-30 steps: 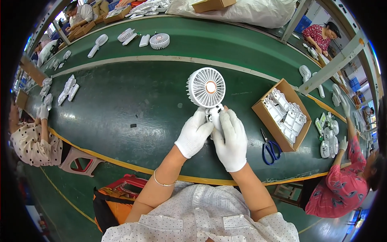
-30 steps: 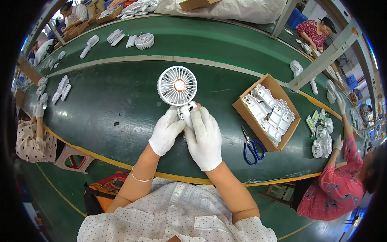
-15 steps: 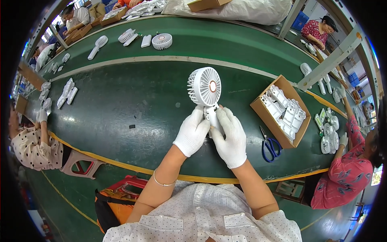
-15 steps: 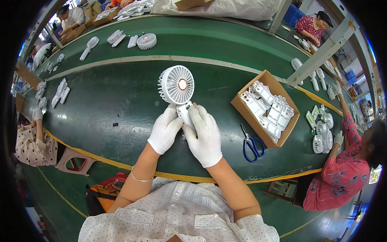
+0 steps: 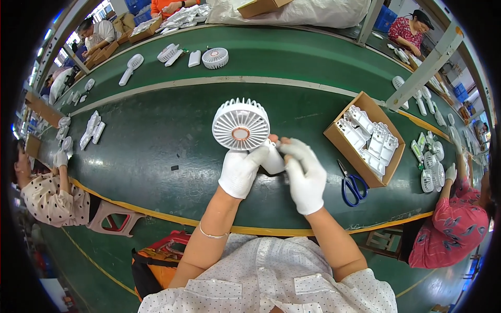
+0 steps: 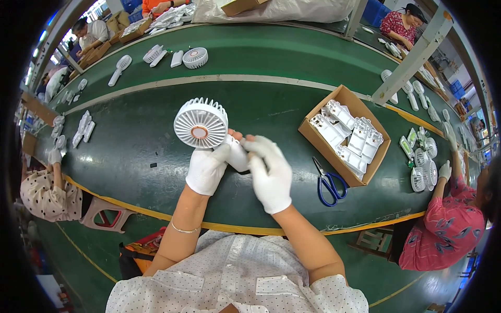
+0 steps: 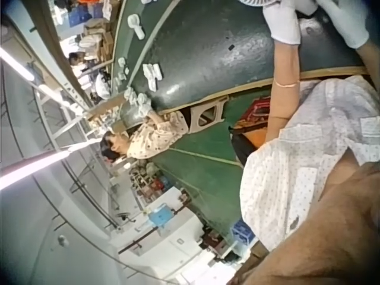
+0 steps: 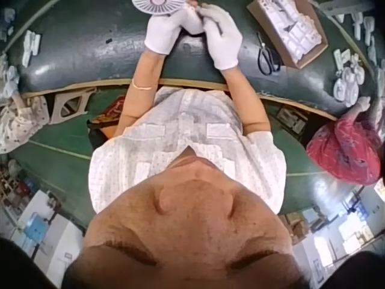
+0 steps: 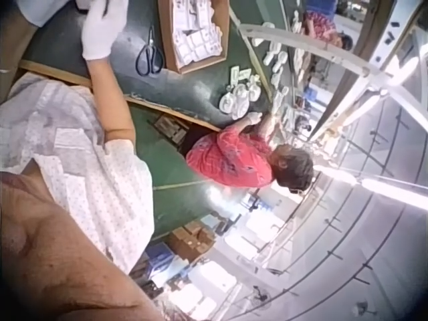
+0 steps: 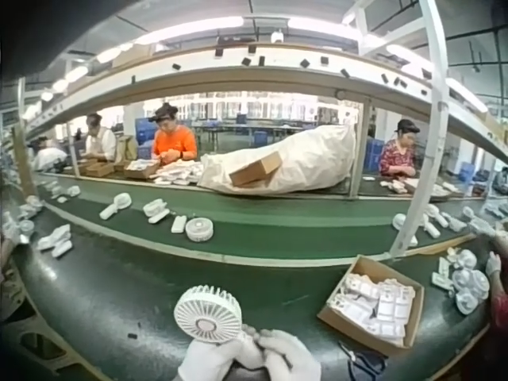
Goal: The person assembles handheld portable fans by hand, combining circuit boards, fan housings, batteries, and fan blades into finished units.
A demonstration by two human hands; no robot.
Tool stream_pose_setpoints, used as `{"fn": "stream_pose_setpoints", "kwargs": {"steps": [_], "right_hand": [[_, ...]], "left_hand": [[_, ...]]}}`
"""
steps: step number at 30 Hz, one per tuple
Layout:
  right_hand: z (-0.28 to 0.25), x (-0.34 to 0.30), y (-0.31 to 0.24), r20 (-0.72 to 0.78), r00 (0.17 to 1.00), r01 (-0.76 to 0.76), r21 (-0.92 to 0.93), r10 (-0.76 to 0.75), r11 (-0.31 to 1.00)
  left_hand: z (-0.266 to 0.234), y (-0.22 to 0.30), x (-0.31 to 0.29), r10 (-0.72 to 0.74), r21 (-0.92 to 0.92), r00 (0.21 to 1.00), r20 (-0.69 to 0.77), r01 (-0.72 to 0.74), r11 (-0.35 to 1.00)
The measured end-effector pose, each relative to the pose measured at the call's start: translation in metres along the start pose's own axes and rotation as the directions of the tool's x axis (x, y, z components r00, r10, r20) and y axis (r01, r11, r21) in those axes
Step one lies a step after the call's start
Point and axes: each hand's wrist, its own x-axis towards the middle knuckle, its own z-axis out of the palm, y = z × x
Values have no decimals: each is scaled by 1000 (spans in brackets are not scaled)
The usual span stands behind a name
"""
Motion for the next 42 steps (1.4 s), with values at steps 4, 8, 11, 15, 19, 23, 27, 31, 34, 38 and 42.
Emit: {"fn": "stream_pose_setpoints", "kwargs": {"steps": [4, 8, 11, 15, 19, 23, 27, 31, 34, 38, 42], "right_hand": [[-19, 15, -3, 336, 875, -381, 30, 350, 924], [-25, 20, -12, 625, 628, -499, -134, 464, 856], [-23, 12, 1, 648, 610, -592, -9, 455, 806], [-14, 8, -4, 593, 641, -572, -54, 487, 818], [-19, 13, -10, 668, 545, -718, 61, 507, 693], [-25, 8, 1, 885, 463, -842, 427, 36, 330], [-18, 6, -4, 750, 582, -746, 341, 313, 572], [-11, 7, -3, 594, 735, -488, 129, 327, 863], [-4, -1, 15, 506, 839, -257, 44, 200, 965], [6, -6, 15, 389, 908, -163, -14, 156, 986], [8, -8, 18, 334, 916, -247, 29, 224, 969]], "left_hand": [[-7, 3, 0, -18, 128, 998, 59, 10, 992], [-6, 8, -4, -155, 47, 973, 171, 149, 988], [-6, 9, -5, -171, 212, 965, 199, 128, 969], [1, 8, -8, -172, 211, 968, 184, 131, 969], [-2, 12, -9, -233, 91, 949, 213, 219, 972], [-2, 16, -10, -223, -163, 883, 414, 313, 935], [-9, 19, -5, -366, 229, 898, 245, 314, 922], [4, 8, -6, -188, 407, 973, 137, 117, 906], [8, 6, -3, -265, 494, 953, 150, 160, 854], [14, 7, -8, -243, 558, 964, 107, 144, 817], [15, 0, -9, -172, 501, 980, 97, 101, 860]]}}
